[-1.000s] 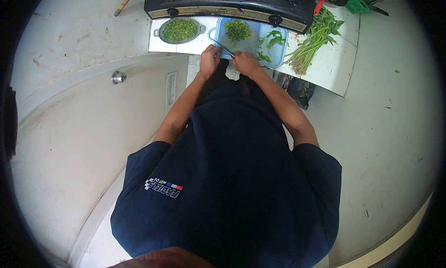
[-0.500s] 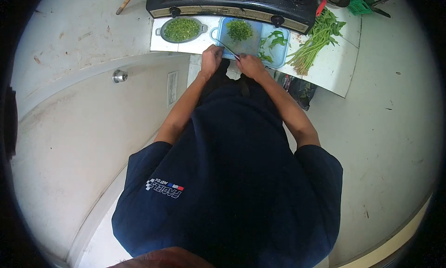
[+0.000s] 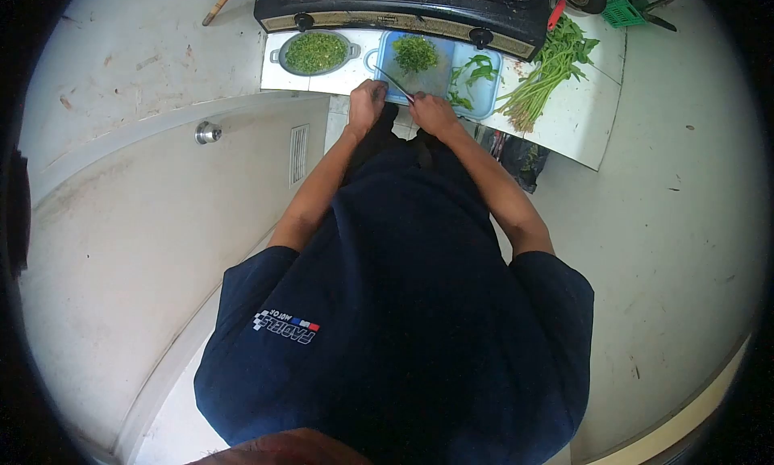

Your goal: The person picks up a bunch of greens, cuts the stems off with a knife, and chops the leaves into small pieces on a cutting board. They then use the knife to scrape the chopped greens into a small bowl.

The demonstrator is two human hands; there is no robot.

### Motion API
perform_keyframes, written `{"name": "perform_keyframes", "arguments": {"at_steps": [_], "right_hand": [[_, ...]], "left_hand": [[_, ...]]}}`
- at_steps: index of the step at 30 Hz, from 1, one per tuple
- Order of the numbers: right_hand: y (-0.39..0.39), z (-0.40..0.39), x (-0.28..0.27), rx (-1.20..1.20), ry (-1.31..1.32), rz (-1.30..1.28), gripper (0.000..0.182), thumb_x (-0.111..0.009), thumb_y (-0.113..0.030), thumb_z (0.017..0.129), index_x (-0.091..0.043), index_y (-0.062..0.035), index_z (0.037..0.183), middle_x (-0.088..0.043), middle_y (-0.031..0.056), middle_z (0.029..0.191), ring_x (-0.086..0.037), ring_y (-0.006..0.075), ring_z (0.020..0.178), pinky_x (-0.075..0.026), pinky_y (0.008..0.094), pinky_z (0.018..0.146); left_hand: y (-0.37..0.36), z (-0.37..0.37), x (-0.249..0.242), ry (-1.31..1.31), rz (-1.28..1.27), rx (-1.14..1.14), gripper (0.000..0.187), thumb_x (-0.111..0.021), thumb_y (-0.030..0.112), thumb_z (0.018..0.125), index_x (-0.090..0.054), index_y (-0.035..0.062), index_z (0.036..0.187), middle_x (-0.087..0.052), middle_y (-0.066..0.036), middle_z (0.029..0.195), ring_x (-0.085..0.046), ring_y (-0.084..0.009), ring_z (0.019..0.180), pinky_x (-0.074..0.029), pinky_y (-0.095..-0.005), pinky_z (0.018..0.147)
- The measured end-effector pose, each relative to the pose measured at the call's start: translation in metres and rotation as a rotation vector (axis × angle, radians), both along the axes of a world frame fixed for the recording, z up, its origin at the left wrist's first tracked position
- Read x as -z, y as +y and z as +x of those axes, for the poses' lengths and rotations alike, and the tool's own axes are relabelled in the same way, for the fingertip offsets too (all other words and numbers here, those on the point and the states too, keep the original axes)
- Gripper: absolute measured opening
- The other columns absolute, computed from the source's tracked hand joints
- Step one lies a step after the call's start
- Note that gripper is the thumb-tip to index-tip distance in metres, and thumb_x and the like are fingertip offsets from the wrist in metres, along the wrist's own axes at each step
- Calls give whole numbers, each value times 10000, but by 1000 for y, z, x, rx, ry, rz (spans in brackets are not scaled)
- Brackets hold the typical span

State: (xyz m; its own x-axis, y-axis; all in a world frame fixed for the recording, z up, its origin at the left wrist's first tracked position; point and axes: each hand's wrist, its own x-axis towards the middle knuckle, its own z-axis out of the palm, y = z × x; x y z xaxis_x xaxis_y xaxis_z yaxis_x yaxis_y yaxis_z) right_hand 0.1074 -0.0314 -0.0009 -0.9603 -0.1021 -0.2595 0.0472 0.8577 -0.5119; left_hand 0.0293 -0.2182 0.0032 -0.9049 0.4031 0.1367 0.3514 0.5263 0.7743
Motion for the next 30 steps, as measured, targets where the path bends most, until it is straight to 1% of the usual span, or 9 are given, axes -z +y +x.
{"name": "perform_keyframes", "arguments": {"at_steps": [3,6,9,12,14,18,23,26,30], "right_hand": [[2,2,-3,-14,-26,-2,334,-546,-277,987,-630,45,953,-707,258,804,-715,433,774,-583,520,723],[1,3,-6,-39,-21,-4,342,-549,-289,987,-631,42,954,-708,254,804,-717,427,770,-583,521,719],[-1,5,-1,-70,4,21,346,-553,-293,985,-632,42,953,-711,245,797,-719,424,769,-585,516,721],[-6,-1,4,-57,-7,13,342,-556,-290,983,-638,40,941,-712,247,804,-719,427,776,-588,513,735],[-10,-6,13,-18,35,-14,328,-563,-274,977,-645,41,931,-710,259,815,-717,432,786,-587,513,745],[-7,-5,3,-14,27,-18,319,-572,-264,971,-648,42,921,-709,258,814,-717,430,789,-582,519,736],[2,-1,-4,6,-23,-28,330,-583,-283,966,-642,41,946,-708,263,830,-715,429,810,-572,535,746],[3,-2,-6,-25,-53,-31,324,-584,-280,966,-636,40,954,-706,272,844,-712,432,826,-568,543,761],[2,0,-9,-47,-57,-7,316,-585,-270,967,-632,42,945,-709,262,837,-715,430,813,-573,534,741]], "left_hand": [[-1,0,2,32,11,8,118,-649,-39,849,-725,-15,937,-666,-194,836,-669,-388,752,-535,-443,704],[-2,0,3,30,-67,10,121,-644,-40,853,-726,-8,936,-663,-196,836,-667,-397,767,-535,-448,710],[-1,0,2,-24,-86,4,111,-681,-1,860,-734,1,957,-662,-203,827,-669,-400,793,-531,-445,722],[0,3,2,-6,-105,10,109,-677,-2,861,-733,5,955,-628,-202,818,-652,-402,780,-524,-453,705],[-2,4,3,2,-152,37,117,-667,-15,867,-733,3,961,-604,-200,828,-645,-396,783,-519,-461,697],[-1,6,-5,-29,-113,25,166,-623,-61,846,-726,-4,963,-605,-204,873,-650,-403,810,-531,-476,715],[-3,3,3,-15,-78,-6,145,-669,-36,849,-747,-10,968,-670,-196,899,-682,-362,825,-541,-429,718],[-1,3,-4,-78,-53,-42,138,-678,-38,837,-746,-17,955,-686,-193,902,-689,-365,830,-549,-422,737],[-2,2,0,-48,-76,-28,132,-682,-40,826,-746,-18,940,-685,-190,890,-688,-369,823,-550,-423,745]]}}
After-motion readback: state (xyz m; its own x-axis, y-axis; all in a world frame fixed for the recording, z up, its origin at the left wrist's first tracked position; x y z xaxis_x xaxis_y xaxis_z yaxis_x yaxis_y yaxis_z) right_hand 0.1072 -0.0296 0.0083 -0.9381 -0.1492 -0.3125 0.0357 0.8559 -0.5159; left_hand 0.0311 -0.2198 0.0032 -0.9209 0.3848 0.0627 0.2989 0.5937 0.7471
